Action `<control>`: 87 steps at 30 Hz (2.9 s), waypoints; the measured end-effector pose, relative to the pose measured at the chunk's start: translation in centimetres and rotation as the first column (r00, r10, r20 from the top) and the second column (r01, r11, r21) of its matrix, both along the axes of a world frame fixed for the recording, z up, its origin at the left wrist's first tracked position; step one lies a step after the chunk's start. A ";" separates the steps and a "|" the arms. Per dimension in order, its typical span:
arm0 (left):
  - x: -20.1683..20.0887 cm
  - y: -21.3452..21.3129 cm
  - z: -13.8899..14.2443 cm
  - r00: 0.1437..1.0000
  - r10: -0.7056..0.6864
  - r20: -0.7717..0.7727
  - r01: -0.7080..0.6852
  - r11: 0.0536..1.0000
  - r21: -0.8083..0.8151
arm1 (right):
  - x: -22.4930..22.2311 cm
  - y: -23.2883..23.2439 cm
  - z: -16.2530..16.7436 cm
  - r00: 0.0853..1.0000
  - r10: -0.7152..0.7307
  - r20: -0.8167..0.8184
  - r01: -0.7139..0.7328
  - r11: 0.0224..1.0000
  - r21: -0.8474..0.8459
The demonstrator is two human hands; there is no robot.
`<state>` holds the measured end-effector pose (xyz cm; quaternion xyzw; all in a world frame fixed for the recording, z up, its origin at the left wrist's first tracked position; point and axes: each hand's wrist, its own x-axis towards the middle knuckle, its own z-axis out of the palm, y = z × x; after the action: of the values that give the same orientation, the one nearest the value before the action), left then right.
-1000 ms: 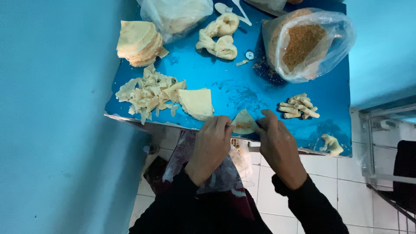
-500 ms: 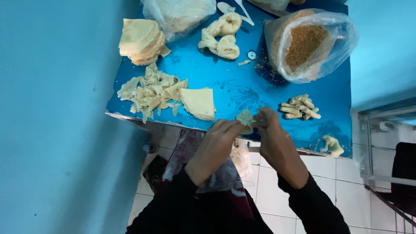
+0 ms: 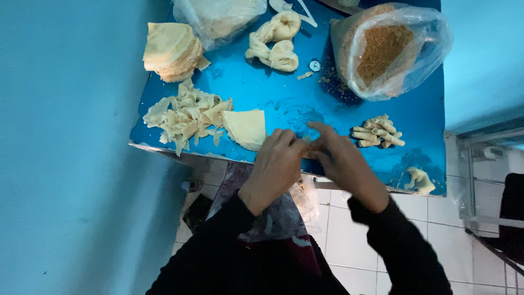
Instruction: The person shapes small pieces of dough by hand at a blue metal work table, folding and rolling each piece into a cylindrical form and placing it with a growing pile of finished dough pieces. They occasionally reach into a plastic bag of brown powder and gather dough scraps from the table.
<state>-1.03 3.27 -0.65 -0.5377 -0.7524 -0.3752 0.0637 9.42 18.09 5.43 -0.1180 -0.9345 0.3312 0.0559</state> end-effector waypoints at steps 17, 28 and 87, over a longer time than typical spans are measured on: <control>-2.1 1.2 -0.3 0.993 -0.109 0.038 0.112 0.989 -0.094 | 0.6 -0.4 -2.0 0.988 -0.059 -0.141 0.068 0.996 0.055; -1.2 0.8 0.7 0.981 -0.051 -0.188 0.014 0.981 -0.193 | 1.0 -0.9 -2.6 0.975 -0.037 -0.219 0.057 0.995 0.084; -1.0 -7.6 -0.1 0.916 0.326 -0.235 -0.358 0.928 -0.105 | -8.1 -0.7 -5.0 0.949 -0.315 0.000 0.110 0.332 -0.937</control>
<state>-2.08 -4.31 -0.74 -0.4377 -0.8491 -0.2426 0.1692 1.35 17.36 0.44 -0.2195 -0.5508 0.7981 0.1071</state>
